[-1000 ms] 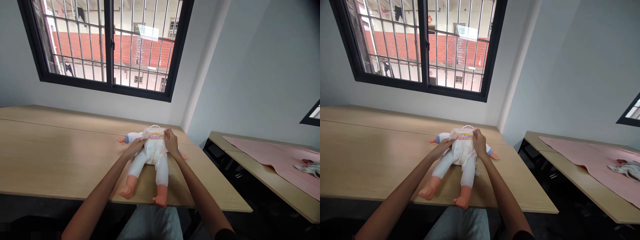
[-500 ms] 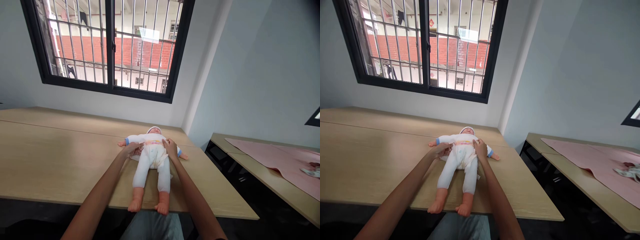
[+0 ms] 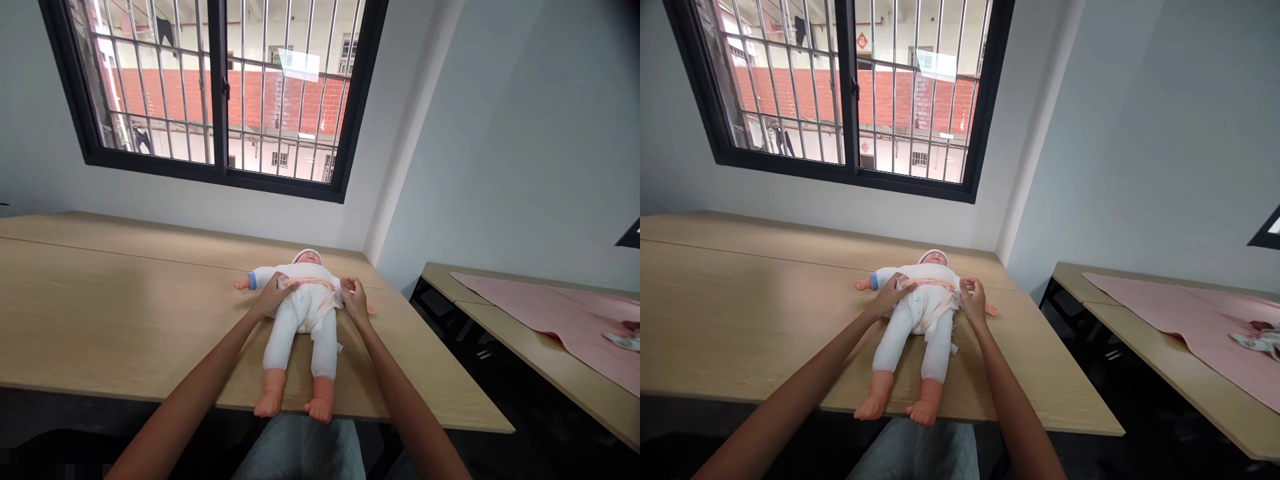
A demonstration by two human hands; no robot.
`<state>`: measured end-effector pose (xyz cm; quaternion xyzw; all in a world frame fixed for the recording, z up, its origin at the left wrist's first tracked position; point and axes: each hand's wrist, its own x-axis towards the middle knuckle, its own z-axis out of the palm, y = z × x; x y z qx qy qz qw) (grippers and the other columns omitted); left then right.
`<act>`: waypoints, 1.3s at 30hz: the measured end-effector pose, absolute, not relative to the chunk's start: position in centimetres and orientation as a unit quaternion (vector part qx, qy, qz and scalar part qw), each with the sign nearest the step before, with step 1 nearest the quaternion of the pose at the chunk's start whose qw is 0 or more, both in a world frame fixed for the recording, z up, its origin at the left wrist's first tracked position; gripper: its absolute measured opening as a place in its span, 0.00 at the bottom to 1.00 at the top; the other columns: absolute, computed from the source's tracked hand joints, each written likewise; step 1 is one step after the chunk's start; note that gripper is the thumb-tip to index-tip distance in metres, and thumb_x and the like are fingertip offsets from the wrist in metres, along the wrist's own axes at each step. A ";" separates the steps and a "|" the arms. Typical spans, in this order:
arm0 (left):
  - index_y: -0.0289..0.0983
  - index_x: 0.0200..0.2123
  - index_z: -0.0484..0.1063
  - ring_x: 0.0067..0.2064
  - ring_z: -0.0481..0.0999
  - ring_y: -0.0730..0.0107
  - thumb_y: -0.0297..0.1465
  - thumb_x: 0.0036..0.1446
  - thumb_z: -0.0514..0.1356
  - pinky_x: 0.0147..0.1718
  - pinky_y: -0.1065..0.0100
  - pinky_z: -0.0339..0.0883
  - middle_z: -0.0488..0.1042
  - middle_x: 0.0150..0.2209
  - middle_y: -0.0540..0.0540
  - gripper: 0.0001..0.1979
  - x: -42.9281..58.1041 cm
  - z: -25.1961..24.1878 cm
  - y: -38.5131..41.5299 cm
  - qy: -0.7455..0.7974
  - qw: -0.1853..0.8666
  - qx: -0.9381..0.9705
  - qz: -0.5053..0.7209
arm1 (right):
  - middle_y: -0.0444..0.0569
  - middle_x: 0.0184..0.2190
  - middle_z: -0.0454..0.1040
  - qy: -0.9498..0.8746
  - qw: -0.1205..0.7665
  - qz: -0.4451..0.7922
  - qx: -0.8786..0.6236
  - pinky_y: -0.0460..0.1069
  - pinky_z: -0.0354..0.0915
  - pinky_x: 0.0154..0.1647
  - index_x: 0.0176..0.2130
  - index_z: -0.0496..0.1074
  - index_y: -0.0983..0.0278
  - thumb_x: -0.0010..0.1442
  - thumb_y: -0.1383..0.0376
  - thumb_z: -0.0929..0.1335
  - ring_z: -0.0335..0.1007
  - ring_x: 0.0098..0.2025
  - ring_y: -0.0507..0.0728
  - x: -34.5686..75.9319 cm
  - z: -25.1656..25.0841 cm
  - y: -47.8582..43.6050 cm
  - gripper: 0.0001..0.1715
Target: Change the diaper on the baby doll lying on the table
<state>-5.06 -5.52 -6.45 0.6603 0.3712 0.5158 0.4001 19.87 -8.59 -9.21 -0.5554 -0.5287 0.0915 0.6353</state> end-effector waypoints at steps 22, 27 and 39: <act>0.40 0.33 0.62 0.37 0.71 0.59 0.33 0.53 0.52 0.38 0.63 0.62 0.73 0.35 0.45 0.04 -6.6 -8.4 -5.2 0.453 0.128 0.800 0.371 | 0.54 0.44 0.75 -0.563 0.631 0.206 -0.493 0.54 0.61 0.57 0.40 0.72 0.65 0.59 0.62 0.56 0.68 0.49 0.58 18.6 -11.3 -5.5 0.19; 0.40 0.36 0.62 0.39 0.72 0.59 0.33 0.53 0.52 0.37 0.64 0.61 0.73 0.38 0.44 0.06 -6.7 -8.3 -4.9 0.454 0.092 0.810 0.361 | 0.52 0.43 0.76 -0.580 0.603 0.213 -0.504 0.51 0.64 0.52 0.39 0.72 0.64 0.56 0.67 0.59 0.70 0.46 0.56 19.0 -10.3 -5.1 0.15; 0.39 0.34 0.62 0.36 0.70 0.62 0.37 0.62 0.44 0.36 0.65 0.61 0.71 0.32 0.45 0.12 -6.0 -6.4 -5.0 0.494 0.044 0.713 0.496 | 0.46 0.23 0.74 -0.719 0.292 0.379 -0.505 0.45 0.63 0.27 0.28 0.74 0.66 0.44 0.58 0.76 0.69 0.26 0.53 24.2 -5.5 -13.2 0.15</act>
